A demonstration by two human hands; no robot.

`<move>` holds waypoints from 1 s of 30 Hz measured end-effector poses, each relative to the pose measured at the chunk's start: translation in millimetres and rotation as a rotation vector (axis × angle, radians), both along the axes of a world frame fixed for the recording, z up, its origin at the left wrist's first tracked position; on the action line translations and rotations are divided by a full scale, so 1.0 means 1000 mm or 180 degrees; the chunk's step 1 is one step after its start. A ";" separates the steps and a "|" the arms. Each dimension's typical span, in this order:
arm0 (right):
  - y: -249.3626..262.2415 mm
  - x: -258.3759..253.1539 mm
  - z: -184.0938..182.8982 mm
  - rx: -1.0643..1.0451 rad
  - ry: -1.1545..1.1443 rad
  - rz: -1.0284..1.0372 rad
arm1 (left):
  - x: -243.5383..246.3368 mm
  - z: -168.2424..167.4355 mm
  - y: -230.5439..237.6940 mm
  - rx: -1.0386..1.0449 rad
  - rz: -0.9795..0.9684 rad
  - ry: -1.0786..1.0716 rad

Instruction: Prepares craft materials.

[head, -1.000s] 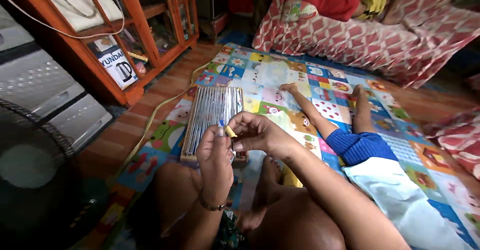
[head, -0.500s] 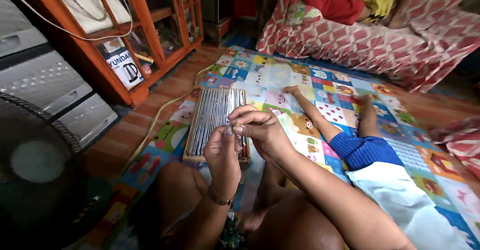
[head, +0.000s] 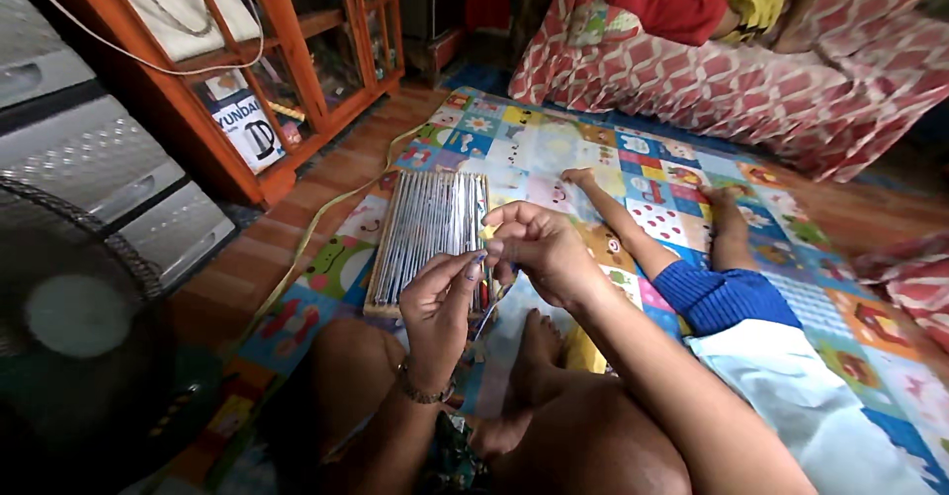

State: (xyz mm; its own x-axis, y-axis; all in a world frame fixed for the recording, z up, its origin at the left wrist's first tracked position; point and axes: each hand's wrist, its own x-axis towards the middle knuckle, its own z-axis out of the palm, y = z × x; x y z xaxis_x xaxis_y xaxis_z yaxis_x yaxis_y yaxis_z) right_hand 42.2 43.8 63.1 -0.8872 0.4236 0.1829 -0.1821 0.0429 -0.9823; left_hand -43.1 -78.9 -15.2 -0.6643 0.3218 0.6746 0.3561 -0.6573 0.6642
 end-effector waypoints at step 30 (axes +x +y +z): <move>-0.005 0.002 0.000 0.0776 0.0181 0.0339 | -0.008 -0.002 -0.002 0.0111 0.0055 -0.0200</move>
